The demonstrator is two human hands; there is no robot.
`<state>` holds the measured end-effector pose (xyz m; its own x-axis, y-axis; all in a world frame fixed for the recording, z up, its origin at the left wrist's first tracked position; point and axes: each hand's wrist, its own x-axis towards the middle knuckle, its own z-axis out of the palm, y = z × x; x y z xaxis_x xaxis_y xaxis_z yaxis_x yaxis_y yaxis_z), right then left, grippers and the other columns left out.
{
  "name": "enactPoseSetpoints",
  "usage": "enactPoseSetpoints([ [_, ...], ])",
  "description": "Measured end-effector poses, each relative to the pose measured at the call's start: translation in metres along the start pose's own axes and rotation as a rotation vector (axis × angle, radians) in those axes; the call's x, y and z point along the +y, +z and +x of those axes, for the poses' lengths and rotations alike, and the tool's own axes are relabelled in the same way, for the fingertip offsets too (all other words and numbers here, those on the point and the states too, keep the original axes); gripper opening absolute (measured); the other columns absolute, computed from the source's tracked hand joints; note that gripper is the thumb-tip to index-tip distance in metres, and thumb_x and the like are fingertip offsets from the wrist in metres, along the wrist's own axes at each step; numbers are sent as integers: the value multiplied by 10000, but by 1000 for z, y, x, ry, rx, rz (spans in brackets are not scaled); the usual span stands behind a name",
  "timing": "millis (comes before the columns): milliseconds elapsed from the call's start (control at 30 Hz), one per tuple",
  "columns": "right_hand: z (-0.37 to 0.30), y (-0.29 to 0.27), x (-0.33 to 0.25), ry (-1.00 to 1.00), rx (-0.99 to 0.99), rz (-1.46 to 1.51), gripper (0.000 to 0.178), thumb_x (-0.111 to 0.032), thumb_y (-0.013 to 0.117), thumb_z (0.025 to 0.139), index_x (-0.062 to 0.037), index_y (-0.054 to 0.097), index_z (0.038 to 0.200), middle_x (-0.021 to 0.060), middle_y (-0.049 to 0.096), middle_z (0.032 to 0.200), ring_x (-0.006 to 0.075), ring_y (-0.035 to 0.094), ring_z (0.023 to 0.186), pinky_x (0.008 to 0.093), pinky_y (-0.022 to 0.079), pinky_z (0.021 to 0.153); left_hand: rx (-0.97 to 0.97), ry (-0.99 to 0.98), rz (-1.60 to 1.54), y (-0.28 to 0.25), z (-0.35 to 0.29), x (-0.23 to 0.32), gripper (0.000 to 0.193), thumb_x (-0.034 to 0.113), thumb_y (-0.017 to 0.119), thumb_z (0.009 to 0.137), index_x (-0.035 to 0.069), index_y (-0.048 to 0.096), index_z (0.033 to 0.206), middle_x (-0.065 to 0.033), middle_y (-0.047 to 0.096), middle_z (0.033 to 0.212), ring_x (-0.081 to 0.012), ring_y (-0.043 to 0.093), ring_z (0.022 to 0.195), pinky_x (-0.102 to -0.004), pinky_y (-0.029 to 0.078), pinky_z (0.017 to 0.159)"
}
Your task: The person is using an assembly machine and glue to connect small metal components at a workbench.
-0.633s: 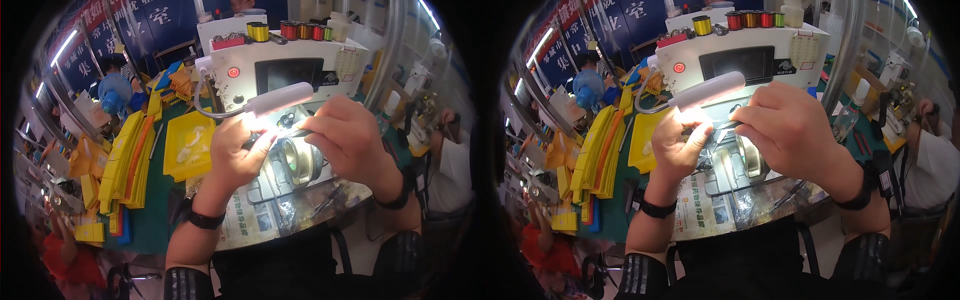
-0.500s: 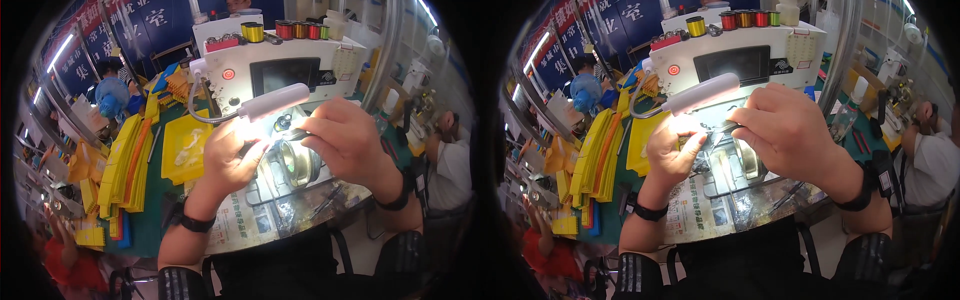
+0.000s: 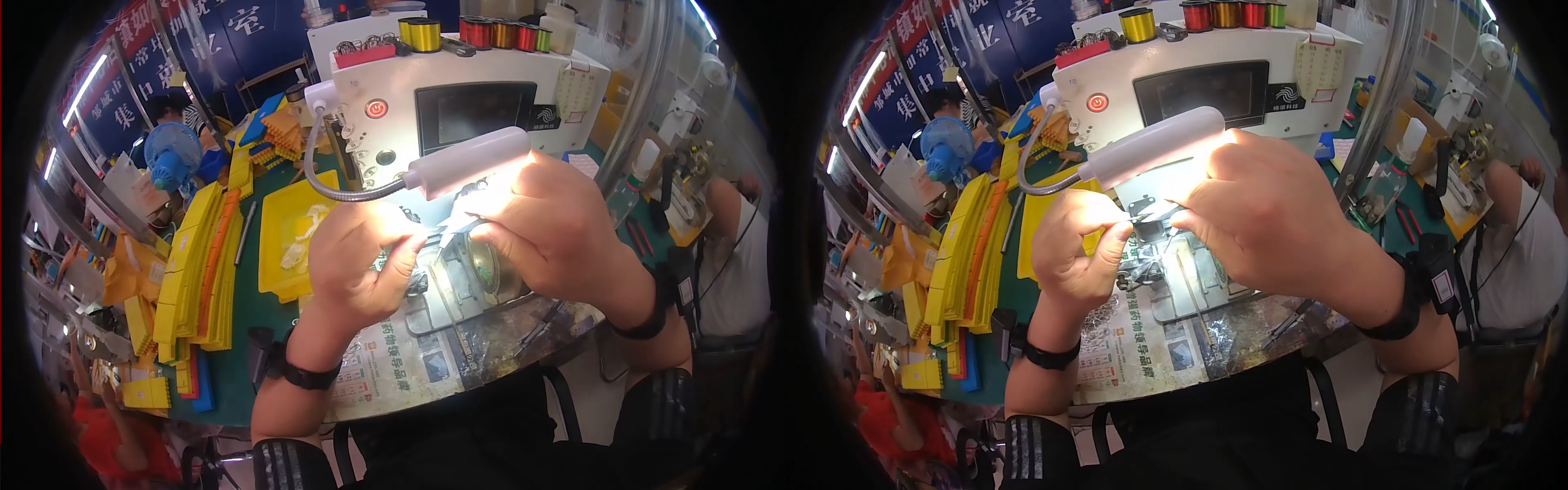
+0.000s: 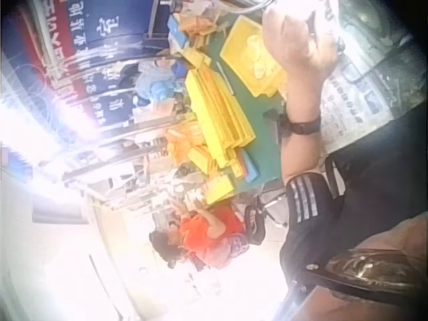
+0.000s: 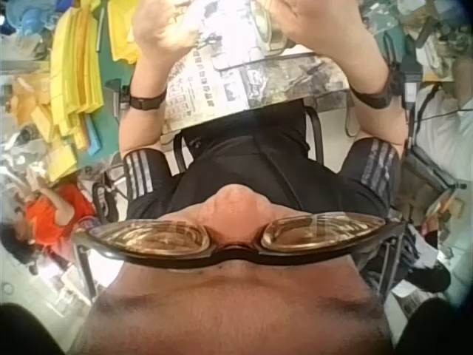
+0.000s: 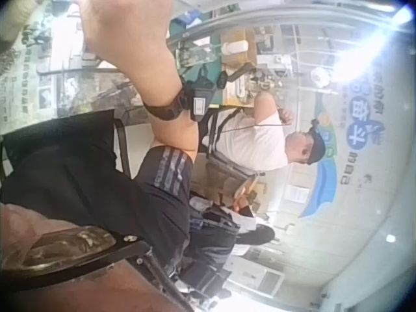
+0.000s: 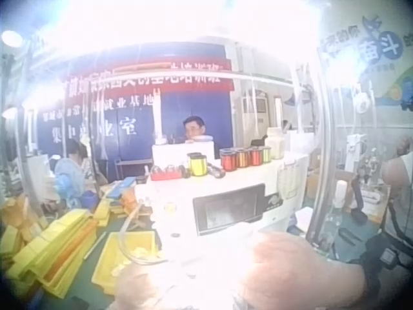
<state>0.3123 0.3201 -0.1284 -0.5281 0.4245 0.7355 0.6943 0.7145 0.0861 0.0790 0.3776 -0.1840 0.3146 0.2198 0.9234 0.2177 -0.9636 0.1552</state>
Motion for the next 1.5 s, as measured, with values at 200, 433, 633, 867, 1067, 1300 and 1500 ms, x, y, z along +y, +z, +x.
enactPoseSetpoints([
  [200, -1, 2, 0, 23, 1, -7, 121, -156, 792, 762, -105, 682, 762, 76, 513, 737, 292, 555, 720, 414, 442, 619, 13, 33, 23, 3, -1, -4, 140, -23, 745, 765, 23, 645, 852, -128, 656, 824, -283, 622, 722, -356, 481, 654],
  [433, -2, 5, 1, 10, 3, -11, 96, -164, 781, 772, -109, 702, 768, 79, 528, 729, 295, 561, 721, 415, 447, 632, 29, 41, 19, 4, -1, -4, 167, -2, 769, 730, 48, 645, 831, -122, 655, 819, -302, 614, 699, -370, 467, 607],
  [633, -2, 2, -1, 28, -56, -21, 117, -134, 774, 767, -83, 739, 866, 87, 603, 784, 294, 592, 750, 401, 474, 658, 23, 40, 40, 4, -1, -1, 176, -8, 775, 722, 48, 651, 834, -127, 658, 822, -300, 620, 702, -367, 477, 610],
  [867, -3, -1, -2, 40, -120, -47, 196, -100, 770, 760, -50, 758, 949, 100, 669, 850, 300, 624, 788, 394, 500, 679, 23, 40, 29, 6, -2, -2, 180, -8, 778, 727, 48, 654, 845, -129, 661, 827, -302, 630, 719, -368, 487, 624],
  [1067, -4, 1, -2, 51, -97, -12, 194, -103, 771, 764, -45, 755, 948, 102, 678, 864, 300, 629, 799, 391, 504, 686, 29, 40, 23, 7, -3, -2, 195, -17, 778, 725, 49, 656, 862, -126, 666, 836, -299, 635, 732, -369, 491, 634],
  [1300, -4, 2, -2, 29, -76, -3, 196, -109, 772, 765, -43, 754, 949, 103, 681, 870, 302, 632, 810, 395, 506, 704, 23, 37, 24, 6, -3, -1, 182, -10, 772, 732, 50, 655, 858, -120, 666, 835, -299, 637, 735, -372, 492, 634],
  [1500, -4, 1, -2, 41, -91, 4, 192, -101, 763, 766, -39, 752, 947, 110, 684, 878, 309, 635, 816, 398, 508, 713, 23, 50, 31, 7, -3, -2, 187, -11, 771, 726, 52, 654, 857, -117, 659, 824, -298, 633, 725, -372, 487, 628],
])
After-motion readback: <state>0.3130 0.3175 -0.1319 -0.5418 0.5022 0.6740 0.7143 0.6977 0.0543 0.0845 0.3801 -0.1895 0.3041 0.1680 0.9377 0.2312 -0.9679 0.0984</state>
